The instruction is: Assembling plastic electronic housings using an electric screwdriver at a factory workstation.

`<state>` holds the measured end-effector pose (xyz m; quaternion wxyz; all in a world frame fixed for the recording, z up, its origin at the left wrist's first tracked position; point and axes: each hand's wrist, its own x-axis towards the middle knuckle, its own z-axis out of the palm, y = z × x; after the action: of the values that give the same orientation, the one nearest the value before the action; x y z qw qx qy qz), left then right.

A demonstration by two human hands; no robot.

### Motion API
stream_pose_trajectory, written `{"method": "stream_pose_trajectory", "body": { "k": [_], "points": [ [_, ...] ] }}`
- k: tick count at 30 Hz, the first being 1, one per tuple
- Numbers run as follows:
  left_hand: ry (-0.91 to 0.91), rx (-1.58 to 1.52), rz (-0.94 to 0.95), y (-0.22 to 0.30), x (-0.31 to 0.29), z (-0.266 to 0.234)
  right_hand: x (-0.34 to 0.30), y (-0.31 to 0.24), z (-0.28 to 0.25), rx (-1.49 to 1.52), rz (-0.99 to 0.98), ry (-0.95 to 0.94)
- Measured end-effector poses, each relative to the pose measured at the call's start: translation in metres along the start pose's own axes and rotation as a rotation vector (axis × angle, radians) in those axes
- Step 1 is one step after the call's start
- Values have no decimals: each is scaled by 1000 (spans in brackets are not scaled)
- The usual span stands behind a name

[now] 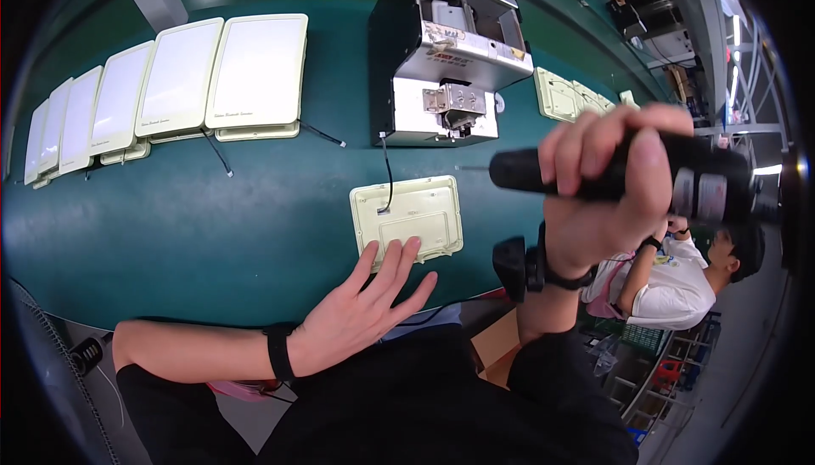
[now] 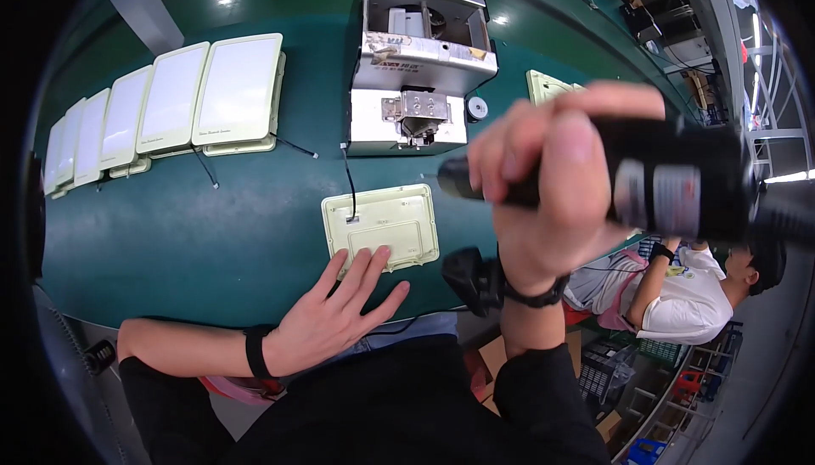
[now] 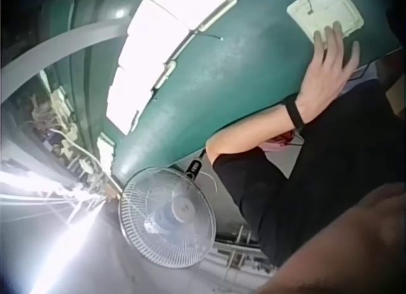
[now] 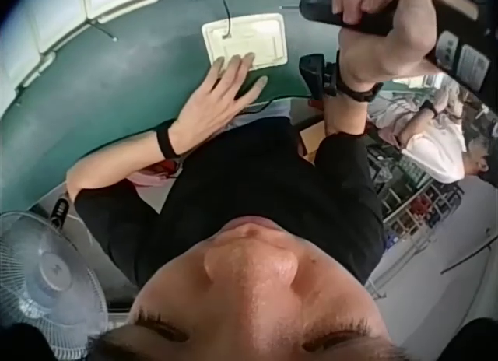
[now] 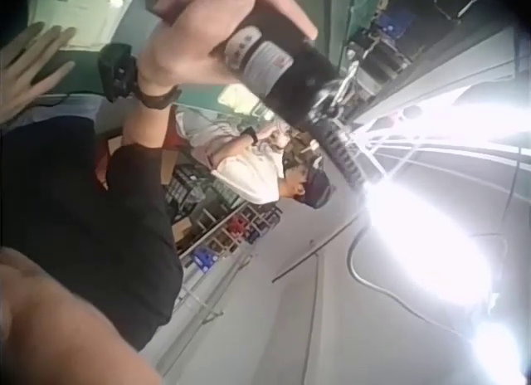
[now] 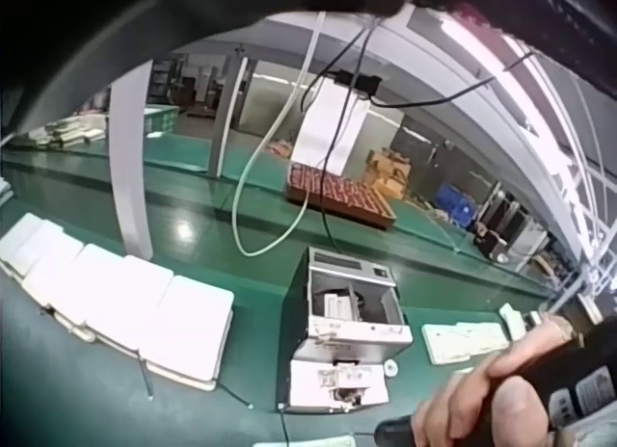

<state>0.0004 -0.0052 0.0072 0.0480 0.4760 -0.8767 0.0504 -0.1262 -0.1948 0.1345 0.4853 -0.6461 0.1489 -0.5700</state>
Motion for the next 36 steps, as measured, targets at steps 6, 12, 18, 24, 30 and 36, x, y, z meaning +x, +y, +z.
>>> {"method": "stream_pose_trajectory", "body": {
  "k": [6, 12, 18, 24, 30, 36],
  "points": [
    [-5, -9, -14, 0, 1, 3, -53, -10, -24, -52, 75, 59],
    [-16, -30, -28, 3, 2, 6, -57, -3, -29, -40, 70, 45],
    [-10, -56, -22, 3, 2, 6, -62, 7, -30, 4, 93, 60],
    [4, -76, -20, 2, 1, 1, -64, 11, -28, 4, 74, 71],
    [38, -29, -34, 9, -5, -1, -54, 1, -19, -90, 48, 3],
    [57, 9, -8, 5, -2, 3, 18, -7, 12, 23, -179, 17]
  ]
}}
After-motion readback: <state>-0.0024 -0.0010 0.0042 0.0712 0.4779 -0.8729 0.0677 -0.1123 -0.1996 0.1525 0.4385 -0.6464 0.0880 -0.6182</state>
